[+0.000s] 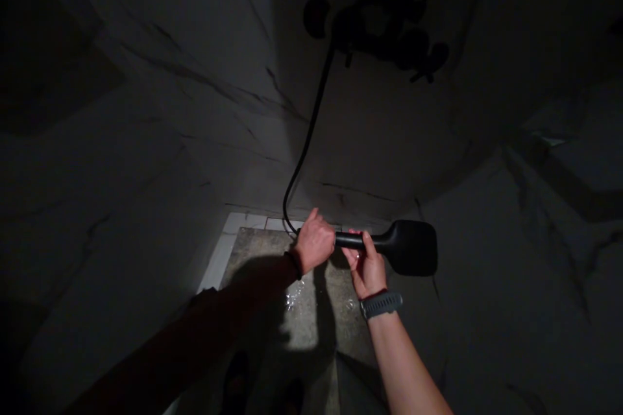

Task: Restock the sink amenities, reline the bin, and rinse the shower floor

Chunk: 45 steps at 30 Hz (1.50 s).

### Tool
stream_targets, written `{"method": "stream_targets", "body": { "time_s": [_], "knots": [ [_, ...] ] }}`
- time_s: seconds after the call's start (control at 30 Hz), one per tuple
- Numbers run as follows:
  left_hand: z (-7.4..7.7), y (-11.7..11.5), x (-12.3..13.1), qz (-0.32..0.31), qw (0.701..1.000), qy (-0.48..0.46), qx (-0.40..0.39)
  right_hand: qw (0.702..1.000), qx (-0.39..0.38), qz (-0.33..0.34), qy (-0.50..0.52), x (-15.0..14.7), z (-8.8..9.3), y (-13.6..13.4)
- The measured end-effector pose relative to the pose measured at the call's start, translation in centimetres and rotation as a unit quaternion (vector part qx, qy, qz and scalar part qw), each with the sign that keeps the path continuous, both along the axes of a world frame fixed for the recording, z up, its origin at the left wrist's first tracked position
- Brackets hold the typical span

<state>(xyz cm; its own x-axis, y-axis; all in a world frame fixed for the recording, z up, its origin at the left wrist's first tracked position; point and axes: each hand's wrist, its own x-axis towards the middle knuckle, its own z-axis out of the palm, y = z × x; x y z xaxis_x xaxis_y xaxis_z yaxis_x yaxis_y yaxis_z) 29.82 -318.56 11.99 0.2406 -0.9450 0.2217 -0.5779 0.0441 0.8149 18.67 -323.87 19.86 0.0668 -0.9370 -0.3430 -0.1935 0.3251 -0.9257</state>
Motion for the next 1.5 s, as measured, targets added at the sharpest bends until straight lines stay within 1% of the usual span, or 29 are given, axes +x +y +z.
{"method": "stream_targets", "body": {
  "time_s": [0.07, 0.1, 0.13, 0.17, 0.23, 0.27, 0.33, 0.4, 0.43, 0.5, 0.57, 0.6, 0.67, 0.73, 0.77, 0.8, 0.83, 0.87, 0.9, 0.97, 1.0, 1.03, 1.1, 1.2, 1.27, 1.33, 1.37, 1.43, 1.5],
  "knots": [
    [-0.5, -0.1, 0.5, -0.02, 0.999, 0.02, 0.015, 1.0, 0.008, -0.005, 0.007, -0.1, 0.2, 0.0],
    [-0.8, -0.3, 1.0, -0.065, 0.996, 0.058, 0.031, 1.0, 0.011, -0.002, 0.011, -0.1, 0.4, 0.0],
    [-1.2, -0.4, 1.7, -0.136, 0.983, 0.115, 0.048, 1.0, 0.01, 0.009, 0.015, -0.1, 0.7, 0.1],
    [-1.6, -0.6, 2.5, -0.217, 0.957, 0.183, 0.064, 1.0, 0.01, 0.021, 0.017, -0.1, 1.0, 0.1],
    [-2.5, -0.8, 4.1, -0.347, 0.883, 0.305, 0.078, 0.999, 0.01, 0.038, 0.017, 0.2, 1.6, 0.3],
    [-2.9, -0.9, 4.7, -0.382, 0.854, 0.346, 0.072, 0.999, 0.009, 0.043, 0.016, 0.3, 1.8, 0.4],
    [-3.4, -0.9, 5.6, -0.402, 0.828, 0.387, 0.052, 0.998, 0.007, 0.053, 0.018, 0.6, 2.0, 0.6],
    [-3.3, -0.7, 5.9, -0.402, 0.826, 0.393, 0.04, 0.998, 0.004, 0.059, 0.022, 0.9, 2.0, 0.7],
    [-3.0, -0.6, 5.8, -0.393, 0.836, 0.381, 0.039, 0.998, 0.002, 0.058, 0.023, 1.0, 2.0, 0.7],
    [-2.3, -0.2, 5.3, -0.346, 0.881, 0.319, 0.042, 0.999, -0.002, 0.048, 0.019, 1.2, 1.9, 0.7],
    [-1.5, 0.2, 4.4, -0.263, 0.939, 0.222, 0.024, 0.999, -0.005, 0.034, 0.013, 1.2, 1.7, 0.8],
    [-1.2, 0.4, 3.9, -0.22, 0.96, 0.172, 0.005, 1.0, -0.007, 0.027, 0.01, 1.2, 1.6, 0.7],
    [-0.9, 0.7, 3.1, -0.144, 0.985, 0.089, -0.043, 1.0, -0.011, 0.015, 0.002, 1.2, 1.5, 0.7],
    [-0.8, 0.8, 2.9, -0.113, 0.99, 0.047, -0.071, 1.0, -0.012, 0.015, 0.006, 1.1, 1.4, 0.6],
    [-0.9, 0.8, 3.1, -0.119, 0.99, 0.044, -0.068, 1.0, -0.01, 0.019, 0.012, 1.0, 1.4, 0.5],
    [-1.0, 0.7, 3.5, -0.143, 0.987, 0.058, -0.053, 0.999, -0.007, 0.025, 0.019, 0.9, 1.4, 0.5],
    [-1.2, 0.5, 4.1, -0.186, 0.978, 0.089, -0.03, 0.999, -0.005, 0.03, 0.025, 0.9, 1.4, 0.5],
    [-1.4, 0.2, 4.9, -0.244, 0.961, 0.132, -0.002, 0.999, -0.003, 0.035, 0.029, 0.9, 1.5, 0.5],
    [-1.6, -0.2, 5.6, -0.305, 0.934, 0.184, 0.026, 0.999, -0.002, 0.041, 0.031, 0.9, 1.5, 0.5],
    [-2.0, -1.0, 6.6, -0.401, 0.867, 0.287, 0.07, 0.998, -0.001, 0.051, 0.034, 1.1, 1.7, 0.6],
    [-2.1, -1.3, 6.9, -0.421, 0.842, 0.327, 0.08, 0.998, -0.005, 0.054, 0.035, 1.2, 1.8, 0.6],
    [-2.2, -1.5, 7.0, -0.423, 0.831, 0.353, 0.081, 0.998, -0.01, 0.055, 0.034, 1.3, 1.9, 0.7],
    [-2.0, -1.7, 6.8, -0.394, 0.839, 0.369, 0.07, 0.998, -0.019, 0.055, 0.027, 1.4, 2.1, 0.7],
    [-1.2, -1.2, 6.3, -0.342, 0.879, 0.329, 0.053, 0.998, -0.022, 0.05, 0.016, 1.3, 2.0, 0.7],
    [-0.6, -0.7, 5.9, -0.306, 0.915, 0.26, 0.035, 0.999, -0.02, 0.043, 0.013, 1.1, 1.8, 0.8],
    [-0.2, -0.3, 5.4, -0.253, 0.955, 0.153, -0.001, 0.999, -0.026, 0.031, 0.008, 0.9, 1.4, 0.8],
    [-0.2, -0.1, 5.0, -0.228, 0.968, 0.099, -0.022, 0.999, -0.029, 0.024, 0.005, 0.8, 1.2, 0.9],
    [-0.4, 0.0, 4.0, -0.188, 0.98, 0.017, -0.059, 0.999, -0.034, 0.01, -0.001, 0.7, 0.8, 0.9],
    [-0.8, 0.1, 3.0, -0.15, 0.984, -0.026, -0.088, 0.999, -0.036, -0.006, -0.004, 0.7, 0.6, 0.9]
  ]
}}
